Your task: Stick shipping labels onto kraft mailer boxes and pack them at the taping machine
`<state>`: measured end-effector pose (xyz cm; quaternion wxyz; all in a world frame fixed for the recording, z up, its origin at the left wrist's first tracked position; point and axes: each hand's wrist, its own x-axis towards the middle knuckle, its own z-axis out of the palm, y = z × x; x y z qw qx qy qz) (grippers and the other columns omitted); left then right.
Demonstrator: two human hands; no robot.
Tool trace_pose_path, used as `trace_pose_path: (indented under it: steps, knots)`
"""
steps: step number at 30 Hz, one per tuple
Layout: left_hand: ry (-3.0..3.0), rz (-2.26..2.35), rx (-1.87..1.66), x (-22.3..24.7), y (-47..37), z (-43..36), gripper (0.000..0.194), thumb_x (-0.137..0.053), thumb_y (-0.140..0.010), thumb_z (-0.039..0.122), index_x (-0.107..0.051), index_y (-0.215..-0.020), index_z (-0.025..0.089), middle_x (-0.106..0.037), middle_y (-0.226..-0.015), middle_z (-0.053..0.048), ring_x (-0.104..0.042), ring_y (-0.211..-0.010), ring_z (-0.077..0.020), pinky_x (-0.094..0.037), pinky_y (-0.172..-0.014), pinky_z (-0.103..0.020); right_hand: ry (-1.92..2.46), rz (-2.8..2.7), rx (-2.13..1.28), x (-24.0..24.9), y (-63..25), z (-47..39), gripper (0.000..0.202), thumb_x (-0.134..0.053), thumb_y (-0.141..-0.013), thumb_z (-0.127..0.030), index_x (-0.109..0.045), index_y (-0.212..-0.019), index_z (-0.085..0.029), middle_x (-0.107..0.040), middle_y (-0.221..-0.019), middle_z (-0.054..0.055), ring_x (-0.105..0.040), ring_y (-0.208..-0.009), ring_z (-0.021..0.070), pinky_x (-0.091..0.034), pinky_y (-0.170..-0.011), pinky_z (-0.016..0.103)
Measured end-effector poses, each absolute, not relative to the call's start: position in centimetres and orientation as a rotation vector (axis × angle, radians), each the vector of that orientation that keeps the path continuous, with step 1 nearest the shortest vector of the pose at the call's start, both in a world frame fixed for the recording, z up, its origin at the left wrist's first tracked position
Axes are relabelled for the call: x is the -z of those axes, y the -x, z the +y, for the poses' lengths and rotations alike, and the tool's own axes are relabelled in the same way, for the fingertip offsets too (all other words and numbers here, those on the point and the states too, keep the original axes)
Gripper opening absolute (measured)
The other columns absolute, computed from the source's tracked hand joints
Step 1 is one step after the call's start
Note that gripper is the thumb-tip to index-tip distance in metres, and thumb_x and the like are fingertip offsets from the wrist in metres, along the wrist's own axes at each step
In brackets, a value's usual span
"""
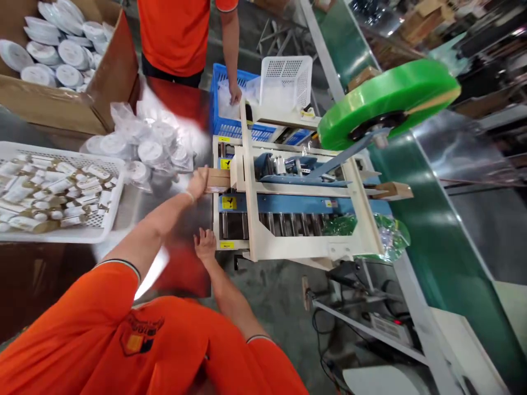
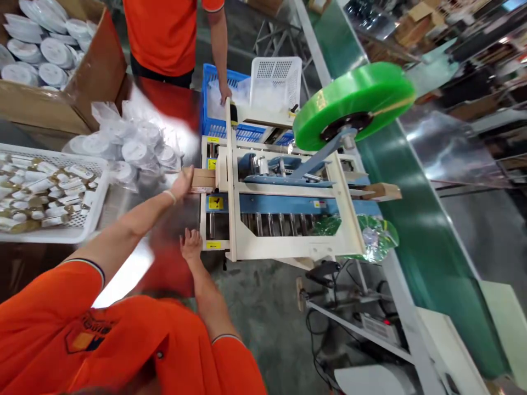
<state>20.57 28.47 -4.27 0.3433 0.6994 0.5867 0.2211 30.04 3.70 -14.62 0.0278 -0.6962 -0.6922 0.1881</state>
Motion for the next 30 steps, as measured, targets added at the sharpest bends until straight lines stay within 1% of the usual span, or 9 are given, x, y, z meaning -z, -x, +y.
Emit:
trace_pose_path:
  steps: [4, 8, 13, 15, 18, 20, 22, 26, 30]
  knots:
    - [-1.821, 1.245, -0.563, 4.5, -27.1, 28.4, 0.099, -0.08, -0.09, 0.016, -0.032, -0.175, 0.004, -0.06, -0.15, -0.036, -0.077, -0.113, -0.0334, -0.061, -0.101, -0.046, 2.167, -2.179, -0.618, 14.3, -30.4, 3.9, 0.046, -0.052, -0.113, -0.039, -0.067, -0.151, -0.018, -0.071, -0.131, 0.021, -0.07, -0.124, 0.0375, -0.056, -0.107, 0.054]
    - [-1.766, 1.095, -0.688, 4.8, -25.0, 21.8, 0.096, -0.062, -0.099, 0.017, -0.012, -0.182, 0.011, -0.06, -0.154, -0.031, -0.075, -0.116, -0.0293, -0.062, -0.106, -0.05, 2.072, -2.097, -0.556, 14.9, -30.8, 4.4, 0.039, -0.055, -0.111, -0.035, -0.072, -0.138, -0.014, -0.072, -0.118, 0.019, -0.068, -0.115, 0.0352, -0.055, -0.105, 0.05]
    - [-1.945, 1.259, -0.886, 0.7, -11.4, 8.8, 0.072, -0.054, -0.101, 0.02, -0.043, -0.172, 0.02, -0.063, -0.15, -0.021, -0.062, -0.14, -0.035, -0.05, -0.125, -0.058, 1.813, -1.893, -0.42, 15.4, -31.4, 4.0, 0.031, -0.05, -0.108, -0.032, -0.074, -0.119, -0.016, -0.068, -0.096, 0.013, -0.064, -0.097, 0.0305, -0.055, -0.096, 0.047]
    - [-1.946, 1.641, -0.973, -2.6, -4.0, 3.5, 0.06, -0.053, -0.104, 0.023, -0.054, -0.164, 0.024, -0.062, -0.152, -0.018, -0.058, -0.145, -0.035, -0.047, -0.128, -0.059, 1.783, -1.846, -0.408, 15.1, -31.5, 4.1, 0.032, -0.048, -0.106, -0.034, -0.075, -0.114, -0.017, -0.067, -0.093, 0.015, -0.064, -0.094, 0.0318, -0.055, -0.092, 0.047]
    - [-1.727, 2.403, -1.105, -7.2, 8.0, -4.3, 0.049, -0.055, -0.105, 0.031, -0.063, -0.152, 0.019, -0.062, -0.146, -0.019, -0.056, -0.142, -0.0411, -0.045, -0.125, -0.071, 1.766, -1.786, -0.488, 13.5, -29.7, 5.3, 0.036, -0.043, -0.105, -0.036, -0.073, -0.109, -0.016, -0.068, -0.094, 0.019, -0.066, -0.095, 0.0343, -0.056, -0.091, 0.048]
    - [-1.352, 2.88, -1.124, -9.0, 15.3, -9.1, 0.047, -0.062, -0.103, 0.043, -0.067, -0.141, 0.015, -0.061, -0.142, -0.02, -0.052, -0.144, -0.0492, -0.037, -0.122, -0.085, 1.637, -1.803, -0.661, 11.4, -25.8, 6.3, 0.039, -0.04, -0.105, -0.039, -0.071, -0.111, -0.017, -0.07, -0.094, 0.018, -0.067, -0.095, 0.0331, -0.057, -0.092, 0.048]
    - [-0.896, 3.128, -1.163, -9.6, 20.8, -13.0, 0.046, -0.066, -0.099, 0.049, -0.071, -0.129, 0.014, -0.061, -0.14, -0.021, -0.045, -0.149, -0.0532, -0.033, -0.122, -0.088, 1.366, -1.883, -0.919, 8.6, -19.8, 6.5, 0.04, -0.042, -0.105, -0.046, -0.07, -0.113, -0.019, -0.072, -0.095, 0.014, -0.067, -0.094, 0.0293, -0.059, -0.093, 0.044]
    - [-0.462, 3.081, -1.086, -8.9, 25.8, -16.4, 0.048, -0.077, -0.083, 0.061, -0.072, -0.097, 0.016, -0.065, -0.116, -0.017, -0.044, -0.149, -0.0577, -0.033, -0.118, -0.089, 0.874, -2.003, -1.62, 2.4, -4.6, 3.7, 0.042, -0.056, -0.103, -0.058, -0.069, -0.122, -0.022, -0.074, -0.099, 0.007, -0.07, -0.092, 0.021, -0.062, -0.086, 0.033]
    - [-0.728, 2.922, -1.065, -8.8, 24.1, -16.0, 0.048, -0.077, -0.078, 0.068, -0.07, -0.086, 0.021, -0.067, -0.101, -0.017, -0.054, -0.137, -0.0575, -0.035, -0.115, -0.09, 0.803, -1.843, -2.079, -1.7, 4.5, 1.0, 0.047, -0.064, -0.101, -0.062, -0.065, -0.126, -0.023, -0.075, -0.105, 0.006, -0.074, -0.093, 0.0195, -0.064, -0.081, 0.031]
